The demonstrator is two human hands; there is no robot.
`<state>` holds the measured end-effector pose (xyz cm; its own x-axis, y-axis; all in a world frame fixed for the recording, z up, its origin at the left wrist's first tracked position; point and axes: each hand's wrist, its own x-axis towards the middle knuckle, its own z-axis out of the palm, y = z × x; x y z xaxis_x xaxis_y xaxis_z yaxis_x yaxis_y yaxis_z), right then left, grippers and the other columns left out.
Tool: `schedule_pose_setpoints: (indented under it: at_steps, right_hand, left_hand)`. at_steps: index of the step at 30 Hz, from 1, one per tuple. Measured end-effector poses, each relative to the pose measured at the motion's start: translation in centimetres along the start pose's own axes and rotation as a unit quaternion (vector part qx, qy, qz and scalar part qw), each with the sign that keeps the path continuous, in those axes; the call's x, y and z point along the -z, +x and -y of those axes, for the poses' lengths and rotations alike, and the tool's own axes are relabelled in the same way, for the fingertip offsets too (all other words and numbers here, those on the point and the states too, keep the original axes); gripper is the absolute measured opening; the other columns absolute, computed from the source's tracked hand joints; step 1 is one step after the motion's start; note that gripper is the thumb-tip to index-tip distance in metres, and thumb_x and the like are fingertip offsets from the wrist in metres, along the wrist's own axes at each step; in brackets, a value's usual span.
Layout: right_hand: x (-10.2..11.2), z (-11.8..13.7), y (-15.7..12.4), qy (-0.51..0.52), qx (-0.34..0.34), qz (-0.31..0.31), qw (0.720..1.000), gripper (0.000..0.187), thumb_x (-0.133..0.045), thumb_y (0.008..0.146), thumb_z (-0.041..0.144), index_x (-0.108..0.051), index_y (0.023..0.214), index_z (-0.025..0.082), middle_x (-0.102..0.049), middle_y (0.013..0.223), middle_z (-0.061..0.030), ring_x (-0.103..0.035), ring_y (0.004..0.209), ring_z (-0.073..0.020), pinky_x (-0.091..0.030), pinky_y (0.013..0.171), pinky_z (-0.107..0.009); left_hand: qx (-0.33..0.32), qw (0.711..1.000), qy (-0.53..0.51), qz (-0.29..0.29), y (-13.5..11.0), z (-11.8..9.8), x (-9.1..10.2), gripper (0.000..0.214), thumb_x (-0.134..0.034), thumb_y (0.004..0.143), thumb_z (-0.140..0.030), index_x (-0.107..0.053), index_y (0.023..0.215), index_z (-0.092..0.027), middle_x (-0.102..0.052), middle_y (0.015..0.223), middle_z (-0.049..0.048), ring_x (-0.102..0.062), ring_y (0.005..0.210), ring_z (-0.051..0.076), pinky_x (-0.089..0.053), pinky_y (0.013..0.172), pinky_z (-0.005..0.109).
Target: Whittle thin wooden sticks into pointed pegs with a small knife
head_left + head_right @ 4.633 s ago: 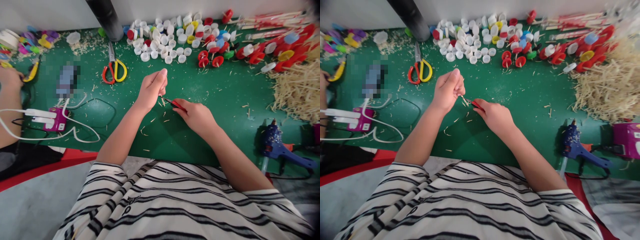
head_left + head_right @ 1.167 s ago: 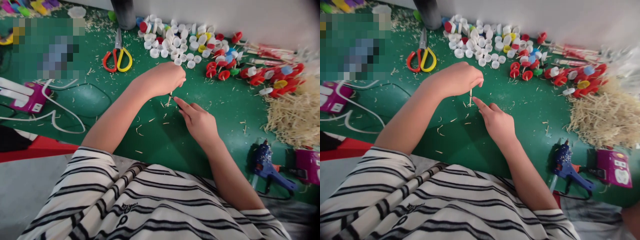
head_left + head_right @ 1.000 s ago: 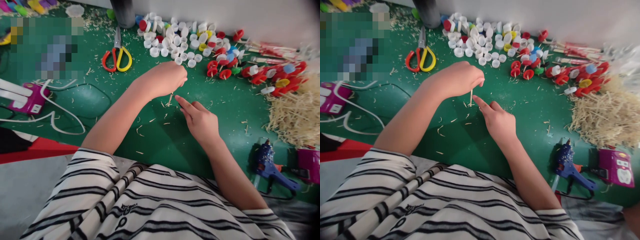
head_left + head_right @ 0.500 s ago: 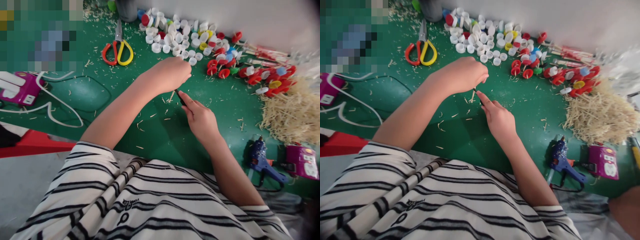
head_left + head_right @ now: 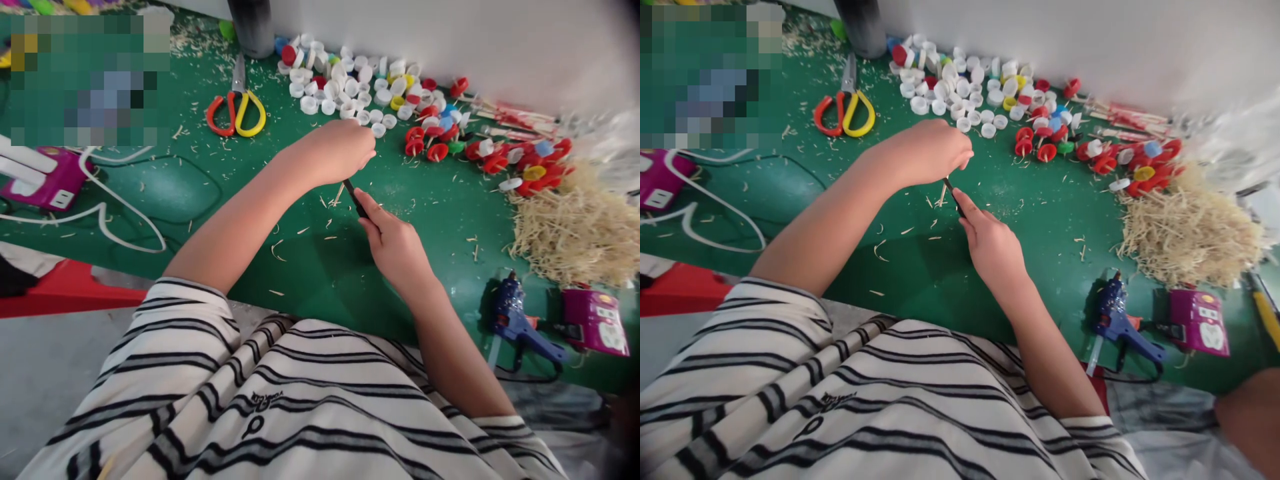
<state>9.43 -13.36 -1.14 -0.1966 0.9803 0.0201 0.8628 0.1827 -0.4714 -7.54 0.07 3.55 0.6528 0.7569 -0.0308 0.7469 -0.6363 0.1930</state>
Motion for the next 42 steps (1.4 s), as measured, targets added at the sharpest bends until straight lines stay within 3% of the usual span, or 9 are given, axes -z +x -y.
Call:
schedule_pose_setpoints:
  at_steps: [5,10,14,18,23,29,35,42]
  right_hand:
    - [0.6,1.1,-0.5,-0.033,-0.009,0.007,0.999,0.057,-0.038,0.106,0.03,-0.043,0.163,0.029,-0.072,0.132,-0.0111,-0.07,0.09,-0.0222,-0.055,0.08,-0.034]
    - [1.3,1.8,0.1,-0.072,-0.024,0.016,0.997,0.057,-0.038,0.105,0.029,-0.044,0.162,0.029,-0.077,0.115,-0.0116,-0.068,0.081,-0.0217,-0.05,0.073,-0.031]
    - [1.6,2.1,1.3,-0.076,-0.018,0.032,0.996,0.058,-0.038,0.104,0.028,-0.044,0.162,0.028,-0.077,0.107,-0.0106,-0.068,0.082,-0.0226,-0.048,0.072,-0.031]
    - [1.3,2.1,1.3,-0.06,-0.015,0.033,0.998,0.059,-0.037,0.105,0.03,-0.042,0.163,0.027,-0.077,0.107,-0.0103,-0.069,0.082,-0.0225,-0.049,0.073,-0.031]
    - [0.8,2.0,-0.1,-0.066,-0.026,0.022,0.997,0.059,-0.038,0.105,0.029,-0.042,0.163,0.028,-0.077,0.11,-0.0108,-0.069,0.082,-0.0227,-0.05,0.074,-0.032]
    - [1.2,1.7,0.2,-0.061,-0.02,0.015,0.998,0.058,-0.038,0.105,0.029,-0.044,0.162,0.027,-0.077,0.114,-0.0116,-0.07,0.086,-0.0241,-0.051,0.077,-0.034]
    - [1.6,2.2,2.2,-0.085,-0.004,0.04,0.996,0.06,-0.037,0.103,0.029,-0.043,0.163,0.028,-0.078,0.107,-0.0109,-0.07,0.084,-0.0258,-0.051,0.075,-0.035]
    - [0.8,2.1,1.1,-0.078,-0.011,0.03,0.996,0.06,-0.035,0.105,0.029,-0.039,0.165,0.027,-0.076,0.112,-0.0122,-0.068,0.082,-0.0232,-0.05,0.073,-0.033]
  left_hand:
    - [0.023,1.0,-0.007,0.001,-0.1,-0.3,0.0,0.042,-0.038,0.1,-0.033,-0.079,0.103,-0.021,-0.077,0.093,0.0124,-0.067,0.09,0.025,-0.037,0.071,0.036]
    - [0.008,1.0,0.021,-0.001,-0.4,-1.3,0.5,0.043,-0.039,0.099,-0.029,-0.081,0.101,-0.021,-0.073,0.079,0.0153,-0.068,0.084,0.029,-0.038,0.071,0.041]
    - [0.006,0.999,0.032,-0.01,-0.4,-0.9,0.5,0.043,-0.038,0.097,-0.024,-0.08,0.101,-0.02,-0.071,0.075,0.015,-0.068,0.084,0.029,-0.037,0.068,0.041]
    - [0.042,0.999,0.008,-0.006,0.0,0.0,0.0,0.04,-0.042,0.095,-0.029,-0.08,0.106,-0.022,-0.075,0.083,0.0116,-0.069,0.088,0.027,-0.041,0.071,0.038]
    - [0.017,1.0,-0.005,0.008,0.4,0.2,-0.1,0.049,-0.034,0.095,-0.03,-0.08,0.107,-0.018,-0.077,0.096,0.017,-0.068,0.082,0.029,-0.041,0.068,0.041]
    - [0.013,1.0,0.009,-0.017,-0.2,-0.5,0.2,0.047,-0.036,0.095,-0.028,-0.08,0.107,-0.019,-0.076,0.088,0.0172,-0.068,0.086,0.031,-0.042,0.071,0.041]
    - [0.037,0.999,-0.025,-0.018,0.0,0.4,-0.4,0.041,-0.042,0.094,-0.032,-0.08,0.106,-0.021,-0.075,0.084,0.0124,-0.068,0.09,0.027,-0.041,0.074,0.037]
    - [0.033,0.998,-0.053,-0.008,0.1,0.4,-0.2,0.04,-0.043,0.095,-0.035,-0.079,0.106,-0.022,-0.073,0.083,0.0117,-0.067,0.087,0.026,-0.04,0.073,0.036]
